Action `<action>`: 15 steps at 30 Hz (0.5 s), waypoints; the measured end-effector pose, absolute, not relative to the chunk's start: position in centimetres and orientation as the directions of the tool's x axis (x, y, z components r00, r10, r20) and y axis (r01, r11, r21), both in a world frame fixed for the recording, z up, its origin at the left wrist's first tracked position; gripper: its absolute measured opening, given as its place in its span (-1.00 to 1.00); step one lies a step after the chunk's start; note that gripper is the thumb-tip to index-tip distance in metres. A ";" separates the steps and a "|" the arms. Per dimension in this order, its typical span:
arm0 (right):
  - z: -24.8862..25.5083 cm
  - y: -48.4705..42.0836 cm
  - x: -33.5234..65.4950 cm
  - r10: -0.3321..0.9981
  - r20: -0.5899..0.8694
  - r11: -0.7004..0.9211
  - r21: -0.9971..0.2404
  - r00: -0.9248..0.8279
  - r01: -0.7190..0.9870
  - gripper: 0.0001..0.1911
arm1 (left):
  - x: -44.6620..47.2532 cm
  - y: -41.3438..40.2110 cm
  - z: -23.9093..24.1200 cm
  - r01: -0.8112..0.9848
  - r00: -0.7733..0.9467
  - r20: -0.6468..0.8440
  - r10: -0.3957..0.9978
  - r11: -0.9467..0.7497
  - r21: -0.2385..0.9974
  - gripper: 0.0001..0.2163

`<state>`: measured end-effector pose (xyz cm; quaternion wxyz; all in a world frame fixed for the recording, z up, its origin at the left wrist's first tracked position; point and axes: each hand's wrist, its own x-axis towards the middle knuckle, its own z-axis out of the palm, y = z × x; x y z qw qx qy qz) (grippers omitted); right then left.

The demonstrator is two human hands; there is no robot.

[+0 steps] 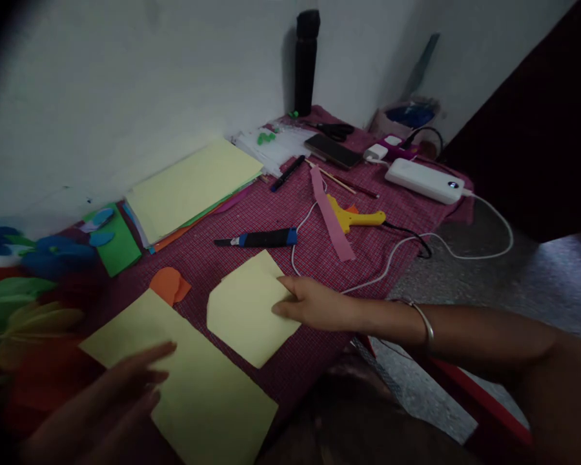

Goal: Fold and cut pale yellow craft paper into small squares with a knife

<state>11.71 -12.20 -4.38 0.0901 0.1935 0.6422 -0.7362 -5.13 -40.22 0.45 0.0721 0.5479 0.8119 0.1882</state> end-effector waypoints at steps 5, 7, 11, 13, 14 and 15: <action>-4.7 -12.4 12.3 0.104 -0.371 -0.120 -0.926 -0.923 0.358 -0.74 | -7.6 -31.4 1.1 0.165 -0.274 -0.382 0.882 0.435 0.885 -0.51; -4.8 -12.3 12.2 0.100 -0.379 -0.108 -0.923 -0.920 0.368 -0.78 | -7.8 -29.6 0.9 0.007 -0.190 -0.529 0.827 0.541 0.841 -0.75; -4.8 -12.2 12.3 0.153 -0.354 -0.103 -0.934 -0.923 0.341 -0.69 | -7.7 -28.3 0.2 0.073 -0.375 -0.627 0.683 0.696 0.714 -0.74; -4.7 -12.3 12.7 0.233 -0.278 -0.108 -0.960 -0.932 0.259 -0.48 | -7.8 -27.7 -0.5 0.227 -0.492 -0.548 0.676 0.708 0.669 -0.73; -4.7 -12.3 13.0 0.263 -0.234 -0.090 -0.972 -0.936 0.218 -0.39 | -7.8 -27.3 -0.9 0.316 -0.525 -0.498 0.691 0.701 0.639 -0.73; -4.6 -12.3 13.3 0.276 -0.196 -0.047 -0.981 -0.941 0.190 -0.35 | -7.9 -27.0 -1.4 0.402 -0.538 -0.454 0.710 0.690 0.602 -0.73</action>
